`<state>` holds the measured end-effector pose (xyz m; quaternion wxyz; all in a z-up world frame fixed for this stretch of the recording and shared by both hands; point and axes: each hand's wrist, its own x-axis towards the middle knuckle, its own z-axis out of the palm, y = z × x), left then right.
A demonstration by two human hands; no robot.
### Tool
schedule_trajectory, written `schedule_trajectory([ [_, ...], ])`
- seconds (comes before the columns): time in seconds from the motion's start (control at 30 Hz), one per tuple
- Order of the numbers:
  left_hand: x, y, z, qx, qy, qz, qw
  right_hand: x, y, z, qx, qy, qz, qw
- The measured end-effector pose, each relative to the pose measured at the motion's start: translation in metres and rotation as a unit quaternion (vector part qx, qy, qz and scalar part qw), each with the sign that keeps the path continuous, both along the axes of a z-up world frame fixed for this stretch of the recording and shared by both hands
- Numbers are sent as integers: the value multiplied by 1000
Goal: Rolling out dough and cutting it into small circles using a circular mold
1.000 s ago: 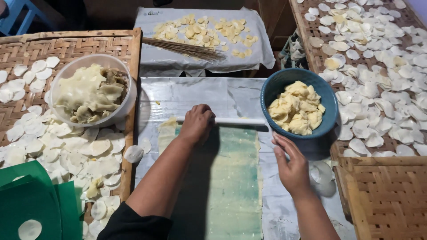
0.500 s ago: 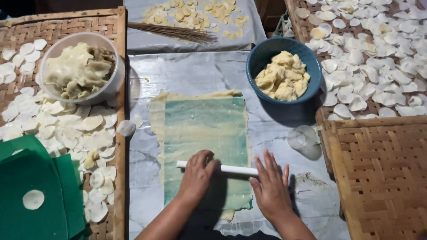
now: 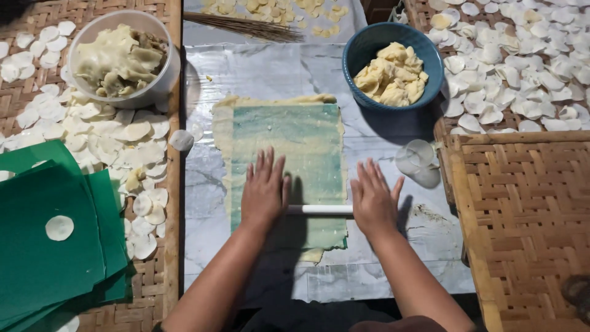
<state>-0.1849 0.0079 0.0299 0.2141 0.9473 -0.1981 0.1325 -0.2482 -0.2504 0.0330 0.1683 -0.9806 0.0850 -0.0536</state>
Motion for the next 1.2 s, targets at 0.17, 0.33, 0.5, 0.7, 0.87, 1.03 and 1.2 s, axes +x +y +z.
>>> schedule_trajectory([
  [0.17,-13,0,-4,106,173,32,979,7,8,-9,-78,118,27,990],
  [0.33,-71,9,-16,139,138,22,980,-49,18,13,-113,122,52,985],
  [0.5,-64,10,4,128,160,39,978,-33,2,6,-83,130,25,988],
  [0.7,-53,-1,-13,126,180,68,973,-30,27,19,-110,135,30,984],
  [0.87,-117,10,-40,145,73,49,986,-95,13,-15,-175,15,111,978],
  [1.03,-166,27,-30,161,-25,20,987,-151,8,2,-85,-31,196,976],
  [1.2,-169,28,-11,26,29,-62,997,-164,-6,-14,-54,-90,221,970],
])
